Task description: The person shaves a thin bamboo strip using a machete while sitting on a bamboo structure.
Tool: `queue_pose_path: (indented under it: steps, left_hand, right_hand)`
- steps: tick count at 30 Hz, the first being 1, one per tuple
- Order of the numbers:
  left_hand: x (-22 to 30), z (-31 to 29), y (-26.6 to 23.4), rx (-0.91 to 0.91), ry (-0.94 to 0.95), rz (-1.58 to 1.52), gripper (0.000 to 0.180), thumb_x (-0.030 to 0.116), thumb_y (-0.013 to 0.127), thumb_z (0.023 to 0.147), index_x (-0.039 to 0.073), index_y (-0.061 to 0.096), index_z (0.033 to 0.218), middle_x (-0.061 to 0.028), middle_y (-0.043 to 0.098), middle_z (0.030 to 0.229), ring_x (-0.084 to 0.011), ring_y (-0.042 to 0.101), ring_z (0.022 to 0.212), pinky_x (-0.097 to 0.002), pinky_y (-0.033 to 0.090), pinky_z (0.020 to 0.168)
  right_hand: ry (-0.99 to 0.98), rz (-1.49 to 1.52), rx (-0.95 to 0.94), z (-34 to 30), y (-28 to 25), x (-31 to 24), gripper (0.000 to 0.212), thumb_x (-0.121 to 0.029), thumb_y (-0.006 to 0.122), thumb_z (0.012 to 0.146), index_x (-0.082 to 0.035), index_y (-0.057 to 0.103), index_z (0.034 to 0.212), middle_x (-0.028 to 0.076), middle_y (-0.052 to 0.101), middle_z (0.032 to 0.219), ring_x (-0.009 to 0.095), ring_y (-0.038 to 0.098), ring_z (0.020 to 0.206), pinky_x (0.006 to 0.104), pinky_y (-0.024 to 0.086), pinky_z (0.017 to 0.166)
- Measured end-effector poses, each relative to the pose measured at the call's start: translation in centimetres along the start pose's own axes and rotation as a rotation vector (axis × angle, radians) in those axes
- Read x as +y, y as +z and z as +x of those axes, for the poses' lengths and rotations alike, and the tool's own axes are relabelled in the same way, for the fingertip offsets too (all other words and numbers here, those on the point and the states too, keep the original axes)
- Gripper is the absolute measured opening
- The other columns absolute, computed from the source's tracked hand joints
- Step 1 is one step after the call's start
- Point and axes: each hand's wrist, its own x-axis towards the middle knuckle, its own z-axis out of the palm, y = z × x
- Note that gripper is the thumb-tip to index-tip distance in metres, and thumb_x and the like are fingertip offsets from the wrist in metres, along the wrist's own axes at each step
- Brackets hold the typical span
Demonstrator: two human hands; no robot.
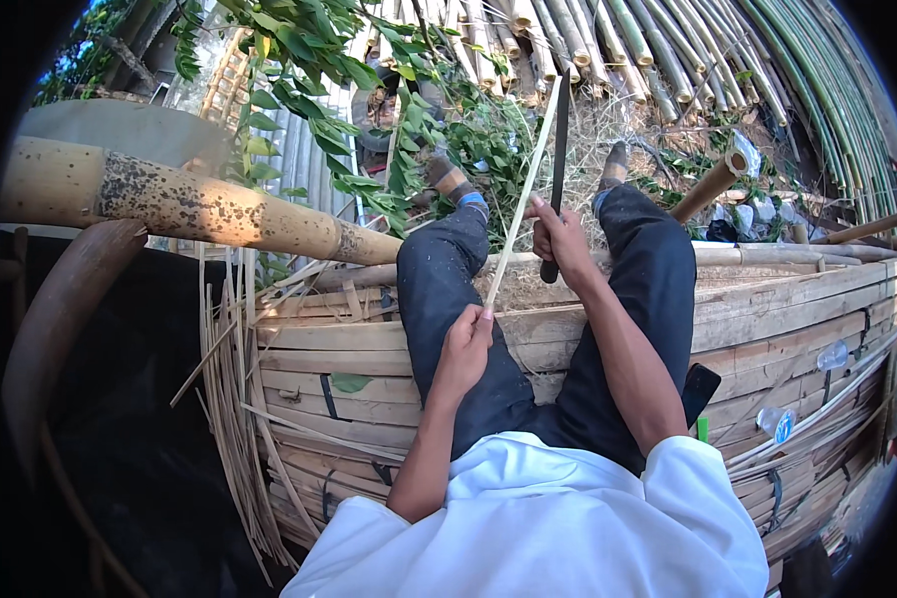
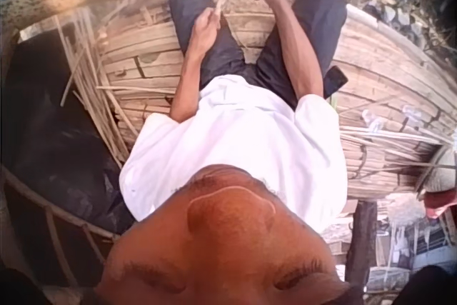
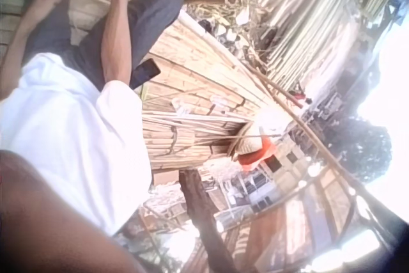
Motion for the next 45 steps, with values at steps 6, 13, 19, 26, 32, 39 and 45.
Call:
queue_pose_path:
  steps: [6, 13, 19, 26, 32, 39, 45]
  left_hand:
    - [0.4, -2.6, -3.7, 0.286, 0.008, -0.153, 0.028, 0.030, 0.049, 0.099, 0.008, 0.048, 0.081, 0.0077, 0.037, 0.060, -0.0001, 0.030, 0.052, -0.0192, 0.023, 0.045]
    - [-1.6, -5.6, -7.0, 0.474, -0.026, -0.082, 0.027, 0.029, 0.046, 0.100, 0.011, 0.043, 0.080, 0.0082, 0.034, 0.057, -0.0004, 0.026, 0.046, -0.0203, 0.019, 0.041]
    - [-1.3, -5.8, -6.4, 0.489, -0.032, -0.146, 0.030, 0.031, 0.046, 0.100, 0.008, 0.047, 0.081, 0.0072, 0.036, 0.060, -0.0011, 0.030, 0.049, -0.0205, 0.023, 0.042]
    - [-1.7, -4.8, -6.3, 0.463, -0.008, -0.098, 0.025, 0.030, 0.047, 0.099, 0.009, 0.048, 0.086, 0.0073, 0.035, 0.058, -0.0009, 0.028, 0.047, -0.0195, 0.021, 0.041]
    - [-1.5, -4.8, -5.7, 0.422, -0.070, -0.178, 0.024, 0.030, 0.047, 0.100, 0.009, 0.049, 0.088, 0.0075, 0.036, 0.059, -0.0006, 0.029, 0.047, -0.0193, 0.021, 0.041]
    - [-1.0, -4.7, -5.3, 0.407, -0.052, -0.172, 0.028, 0.031, 0.047, 0.099, 0.006, 0.051, 0.088, 0.0067, 0.038, 0.060, -0.0004, 0.030, 0.047, -0.0192, 0.022, 0.041]
    - [-0.7, -4.4, -4.6, 0.381, -0.051, -0.122, 0.026, 0.034, 0.046, 0.099, 0.010, 0.048, 0.088, 0.0082, 0.033, 0.058, -0.0002, 0.028, 0.045, -0.0187, 0.019, 0.039]
  right_hand:
    - [0.114, -0.419, 0.029, -0.4, -0.7, 2.4, 0.036, -0.035, 0.064, 0.086, -0.004, 0.051, 0.098, 0.000, 0.046, 0.058, 0.010, 0.044, 0.047, 0.0257, 0.034, 0.044]
    - [0.072, -1.032, -0.336, -3.1, 2.6, 3.9, 0.043, -0.027, 0.060, 0.081, -0.001, 0.045, 0.112, 0.027, 0.062, 0.085, 0.042, 0.061, 0.085, 0.0470, 0.045, 0.076]
    - [-0.063, -1.264, -0.473, -3.9, 3.6, 3.6, 0.040, -0.022, 0.058, 0.078, -0.002, 0.047, 0.111, 0.028, 0.062, 0.089, 0.045, 0.060, 0.088, 0.0503, 0.046, 0.080]
    - [0.094, -1.326, -0.168, 0.4, -0.4, 5.4, 0.044, -0.027, 0.060, 0.079, 0.002, 0.048, 0.110, 0.029, 0.063, 0.096, 0.044, 0.061, 0.093, 0.0487, 0.047, 0.083]
    - [0.174, -1.096, -0.429, -1.5, 0.9, 3.4, 0.052, -0.027, 0.060, 0.079, 0.001, 0.046, 0.120, 0.028, 0.060, 0.109, 0.040, 0.059, 0.102, 0.0427, 0.045, 0.088]
    - [0.313, -1.080, -0.323, -0.7, 1.6, 3.9, 0.049, -0.025, 0.061, 0.079, 0.003, 0.043, 0.115, 0.019, 0.059, 0.082, 0.027, 0.060, 0.072, 0.0381, 0.047, 0.065]
    - [0.093, -1.061, -0.368, 0.0, -0.2, 7.2, 0.043, -0.020, 0.059, 0.084, 0.003, 0.038, 0.112, 0.010, 0.055, 0.071, 0.015, 0.052, 0.050, 0.0326, 0.041, 0.045]
